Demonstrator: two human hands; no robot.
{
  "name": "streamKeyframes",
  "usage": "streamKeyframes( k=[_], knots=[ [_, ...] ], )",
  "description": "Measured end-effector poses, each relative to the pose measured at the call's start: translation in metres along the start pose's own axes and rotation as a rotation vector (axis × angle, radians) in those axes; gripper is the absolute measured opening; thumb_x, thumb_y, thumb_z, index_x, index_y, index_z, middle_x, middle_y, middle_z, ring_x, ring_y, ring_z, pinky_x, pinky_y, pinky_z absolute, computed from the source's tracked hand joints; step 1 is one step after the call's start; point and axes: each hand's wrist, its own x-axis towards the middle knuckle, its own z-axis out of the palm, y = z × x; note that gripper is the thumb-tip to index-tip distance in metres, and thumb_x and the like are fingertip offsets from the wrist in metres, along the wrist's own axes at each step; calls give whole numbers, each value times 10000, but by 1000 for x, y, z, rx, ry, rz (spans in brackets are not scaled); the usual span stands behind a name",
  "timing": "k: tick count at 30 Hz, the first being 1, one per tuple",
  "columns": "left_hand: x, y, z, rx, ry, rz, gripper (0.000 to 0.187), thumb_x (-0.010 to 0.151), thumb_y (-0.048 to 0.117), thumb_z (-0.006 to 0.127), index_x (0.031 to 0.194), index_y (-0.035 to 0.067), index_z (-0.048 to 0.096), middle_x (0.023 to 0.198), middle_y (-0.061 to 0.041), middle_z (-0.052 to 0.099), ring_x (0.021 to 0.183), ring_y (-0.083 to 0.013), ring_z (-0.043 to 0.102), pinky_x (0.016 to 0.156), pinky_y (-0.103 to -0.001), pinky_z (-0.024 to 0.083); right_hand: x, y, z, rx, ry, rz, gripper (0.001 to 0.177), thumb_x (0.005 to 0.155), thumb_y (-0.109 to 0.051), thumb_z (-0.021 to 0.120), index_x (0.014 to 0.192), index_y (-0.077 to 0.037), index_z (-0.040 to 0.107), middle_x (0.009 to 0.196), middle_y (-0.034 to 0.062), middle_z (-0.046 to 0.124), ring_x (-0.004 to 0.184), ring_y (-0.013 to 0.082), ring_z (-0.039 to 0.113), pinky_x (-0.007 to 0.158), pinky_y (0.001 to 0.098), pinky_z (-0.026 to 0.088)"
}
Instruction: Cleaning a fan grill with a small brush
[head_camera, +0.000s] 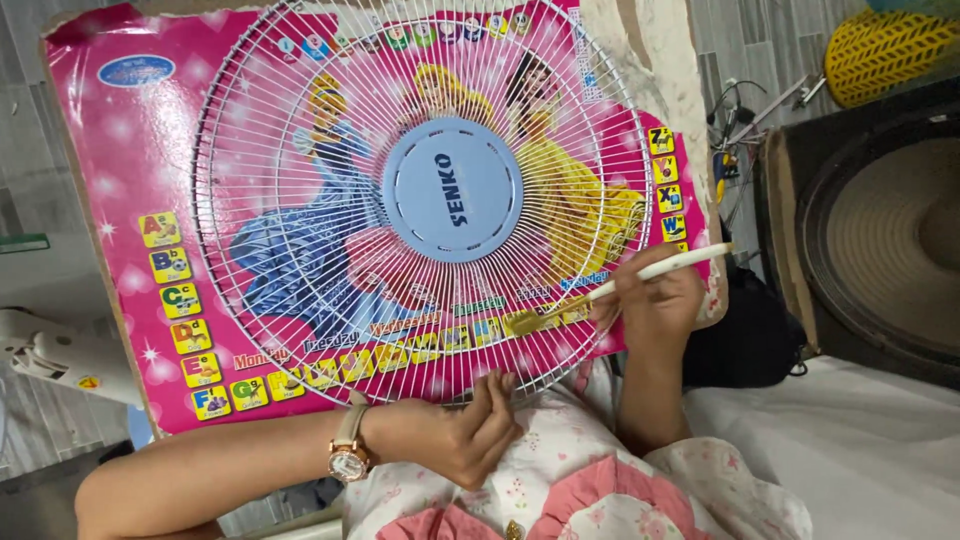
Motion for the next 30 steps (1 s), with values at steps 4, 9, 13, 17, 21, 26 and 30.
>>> streamKeyframes(
  k=[4, 9, 13, 17, 21, 26, 30],
  knots=[
    [0, 4, 2, -22, 6, -8, 87, 878, 10, 686, 940, -11, 744, 856, -114, 725, 784, -177, 699, 691, -222, 600, 3, 1, -6, 31, -97, 3, 124, 928, 11, 659, 924, -47, 550, 637, 96, 619, 428, 163, 623, 344, 224, 499],
    [-1, 4, 2, -55, -9, -9, 105, 864, 9, 685, 943, -17, 749, 848, -117, 719, 787, -186, 700, 698, -229, 608, 12, -3, -17, 34, 72, -75, 231, 962, -188, 744, 1030, -46, 576, 666, 81, 651, 408, 97, 577, 329, 188, 456],
    [-1, 2, 1, -51, -8, 1, 99, 867, 4, 686, 940, -21, 748, 839, -115, 717, 770, -183, 696, 679, -228, 600, 4, -5, -14, -22, -28, -63, 138, 980, -102, 671, 968, -42, 547, 628, 95, 628, 417, 135, 592, 348, 206, 470],
    [0, 1, 0, -78, -12, -15, 96, 872, 3, 687, 941, -24, 748, 850, -124, 721, 771, -182, 698, 681, -224, 596, 2, -4, -9, -34, 108, -40, 134, 999, -120, 663, 1020, -71, 540, 632, 55, 593, 404, 110, 550, 319, 222, 473],
    [-1, 4, 1, -72, -11, -9, 106, 867, 13, 685, 943, -25, 749, 849, -125, 722, 772, -187, 700, 682, -235, 605, 2, 3, -23, -59, 31, 17, 134, 929, -98, 697, 959, -51, 575, 651, 116, 647, 432, 161, 611, 380, 237, 525],
    [-1, 5, 2, -82, -11, 2, 89, 881, 39, 674, 910, -19, 735, 836, -134, 718, 763, -205, 701, 672, -250, 602, -10, -5, -2, 89, -46, 17, 128, 939, -65, 690, 966, -21, 573, 683, 128, 686, 414, 144, 604, 343, 231, 488],
    [-2, 10, 5, -103, -5, -14, 70, 903, 48, 699, 914, -6, 744, 846, -134, 735, 761, -197, 718, 666, -236, 613, 16, -2, -18, -104, 182, 15, 105, 970, -66, 658, 944, -69, 556, 632, 82, 612, 398, 118, 553, 326, 218, 452]
  ],
)
